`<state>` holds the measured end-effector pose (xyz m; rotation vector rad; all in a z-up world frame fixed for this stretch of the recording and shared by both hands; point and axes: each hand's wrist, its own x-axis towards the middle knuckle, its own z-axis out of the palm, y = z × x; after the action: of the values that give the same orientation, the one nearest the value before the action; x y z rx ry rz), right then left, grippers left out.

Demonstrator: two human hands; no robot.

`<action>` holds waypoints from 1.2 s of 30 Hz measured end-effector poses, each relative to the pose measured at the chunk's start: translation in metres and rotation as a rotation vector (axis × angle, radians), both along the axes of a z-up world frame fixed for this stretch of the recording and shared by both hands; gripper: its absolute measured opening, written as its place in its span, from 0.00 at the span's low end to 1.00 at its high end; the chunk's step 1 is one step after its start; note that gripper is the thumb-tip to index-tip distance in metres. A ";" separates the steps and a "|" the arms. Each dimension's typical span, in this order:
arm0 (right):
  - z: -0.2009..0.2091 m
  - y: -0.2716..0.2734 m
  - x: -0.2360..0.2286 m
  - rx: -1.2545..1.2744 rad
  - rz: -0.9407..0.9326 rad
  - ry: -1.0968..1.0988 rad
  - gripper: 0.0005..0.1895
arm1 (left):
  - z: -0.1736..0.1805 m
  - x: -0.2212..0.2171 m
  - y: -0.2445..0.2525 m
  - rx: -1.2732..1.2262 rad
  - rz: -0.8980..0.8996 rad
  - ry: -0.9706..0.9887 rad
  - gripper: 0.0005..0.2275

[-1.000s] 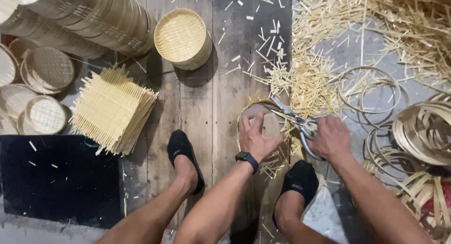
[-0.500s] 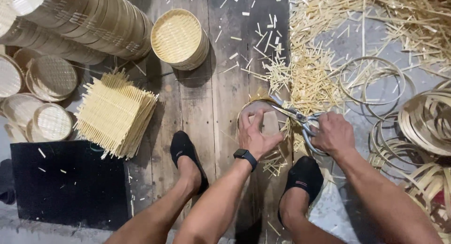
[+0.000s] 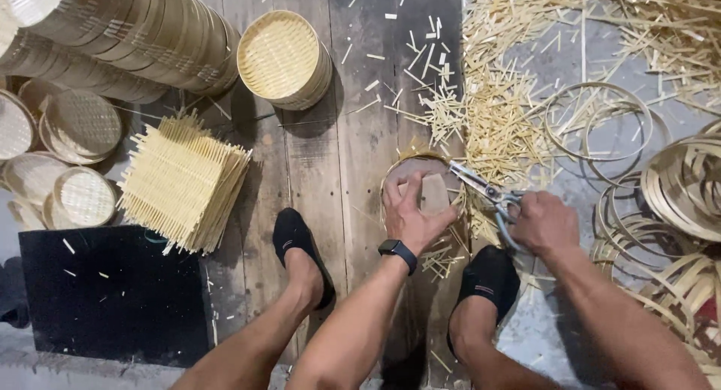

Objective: Assembling and finishing bamboo steamer baskets using strips, rings, and a wooden block.

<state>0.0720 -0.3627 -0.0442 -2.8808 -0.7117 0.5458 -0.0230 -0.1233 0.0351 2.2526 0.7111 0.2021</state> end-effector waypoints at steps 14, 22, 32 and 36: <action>0.002 0.001 0.034 -0.046 0.093 0.051 0.23 | 0.012 0.009 0.023 0.029 -0.259 0.109 0.40; 0.031 0.036 0.032 -0.102 0.155 -0.062 0.27 | 0.012 0.009 0.034 0.017 -0.429 0.285 0.41; -0.008 -0.010 0.024 0.037 0.116 -0.013 0.15 | -0.006 0.001 0.021 -0.018 -0.190 0.122 0.50; 0.039 0.012 0.032 -0.010 0.067 0.012 0.27 | -0.001 0.008 0.028 -0.001 -0.253 0.099 0.49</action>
<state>0.1038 -0.3504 -0.0048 -2.8691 -0.8090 0.5757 -0.0150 -0.0952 0.0343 2.3389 0.4691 -0.0330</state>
